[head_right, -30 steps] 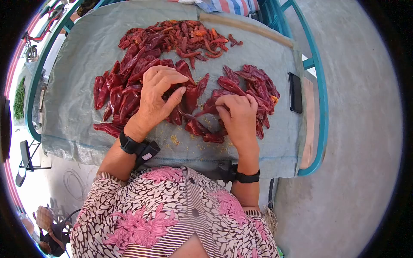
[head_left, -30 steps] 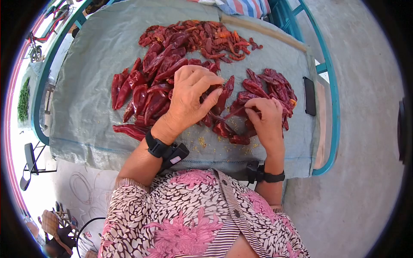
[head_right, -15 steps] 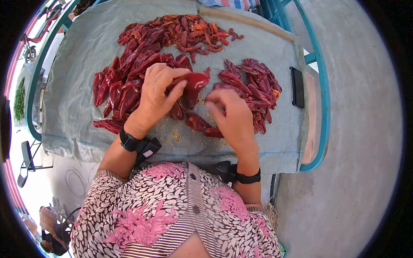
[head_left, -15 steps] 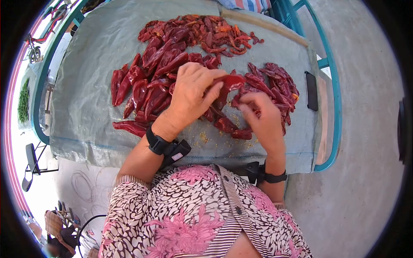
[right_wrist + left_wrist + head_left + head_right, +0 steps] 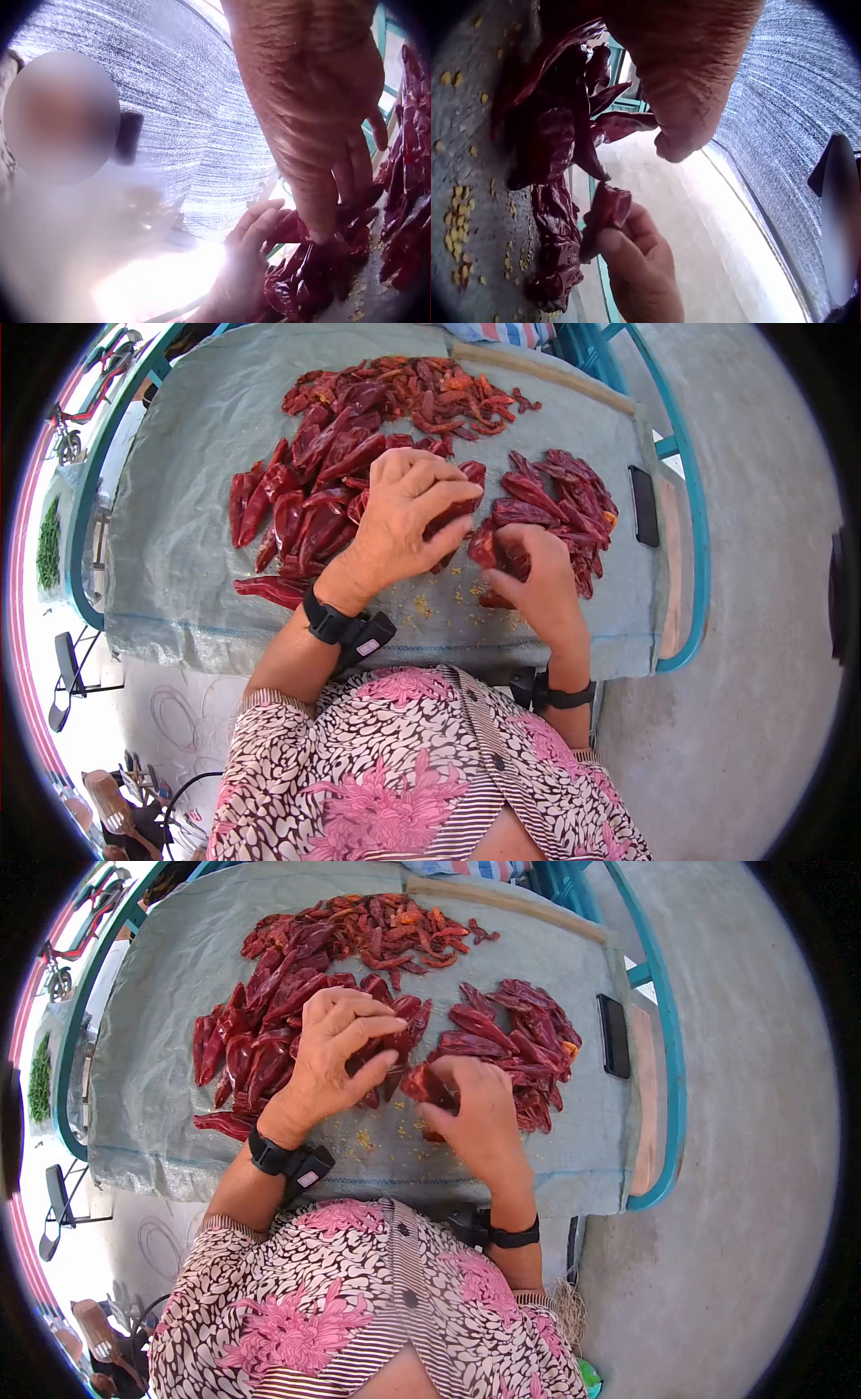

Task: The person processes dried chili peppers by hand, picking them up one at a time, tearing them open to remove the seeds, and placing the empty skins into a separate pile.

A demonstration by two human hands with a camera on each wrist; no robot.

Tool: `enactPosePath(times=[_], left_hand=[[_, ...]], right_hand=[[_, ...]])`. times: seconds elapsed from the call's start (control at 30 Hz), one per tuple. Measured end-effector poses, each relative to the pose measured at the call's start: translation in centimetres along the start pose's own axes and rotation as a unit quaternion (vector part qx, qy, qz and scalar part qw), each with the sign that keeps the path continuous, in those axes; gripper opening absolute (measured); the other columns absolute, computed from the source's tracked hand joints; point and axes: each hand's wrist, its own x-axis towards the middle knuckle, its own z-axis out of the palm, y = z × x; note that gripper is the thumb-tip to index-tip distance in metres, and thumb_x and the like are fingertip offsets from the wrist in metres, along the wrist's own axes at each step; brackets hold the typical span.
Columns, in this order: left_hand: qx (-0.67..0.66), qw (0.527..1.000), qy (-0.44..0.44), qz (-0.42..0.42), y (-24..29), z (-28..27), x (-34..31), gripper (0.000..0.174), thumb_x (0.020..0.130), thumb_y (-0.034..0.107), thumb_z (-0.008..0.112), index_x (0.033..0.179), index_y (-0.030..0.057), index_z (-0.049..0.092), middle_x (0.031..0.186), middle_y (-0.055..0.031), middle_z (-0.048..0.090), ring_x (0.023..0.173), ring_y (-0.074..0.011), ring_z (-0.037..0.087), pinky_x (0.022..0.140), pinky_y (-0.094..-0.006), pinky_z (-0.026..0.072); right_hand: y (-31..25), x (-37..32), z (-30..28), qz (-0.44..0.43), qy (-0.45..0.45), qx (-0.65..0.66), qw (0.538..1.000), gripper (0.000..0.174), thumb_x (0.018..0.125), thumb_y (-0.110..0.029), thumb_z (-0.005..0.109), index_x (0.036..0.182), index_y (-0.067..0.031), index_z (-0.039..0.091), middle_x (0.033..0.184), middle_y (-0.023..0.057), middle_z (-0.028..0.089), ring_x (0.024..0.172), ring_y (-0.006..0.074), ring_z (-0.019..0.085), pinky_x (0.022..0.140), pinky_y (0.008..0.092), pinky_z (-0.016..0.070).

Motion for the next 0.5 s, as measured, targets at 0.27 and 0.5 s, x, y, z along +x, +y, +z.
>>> enactPosePath(times=[0.27,0.5], left_hand=[[-0.054,0.995,-0.075,0.024,0.4,0.7,-0.1,0.034,0.083,0.019,0.079,0.116,0.0154,0.073,0.104,-0.0032,0.068,0.108,-0.0262,0.058,0.107,-0.0453,0.0379],[-0.012,0.999,-0.043,-0.008,-0.3,1.4,-0.8,0.019,0.087,0.008,0.073,0.105,0.0129,0.072,0.092,-0.0026,0.067,0.1,-0.0257,0.06,0.099,-0.0426,0.0427]], right_hand=[[-1.4,0.2,1.0,0.077,0.075,0.216,0.97,0.045,0.08,-0.016,0.085,0.118,-0.0065,0.064,0.107,0.0075,0.069,0.096,0.0254,0.065,0.096,0.0415,0.0467],[1.0,-2.3,-1.5,-0.052,-0.017,-0.045,0.997,0.038,0.071,-0.015,0.086,0.105,-0.0087,0.07,0.111,0.0048,0.068,0.108,0.0282,0.061,0.101,0.0435,0.044]])
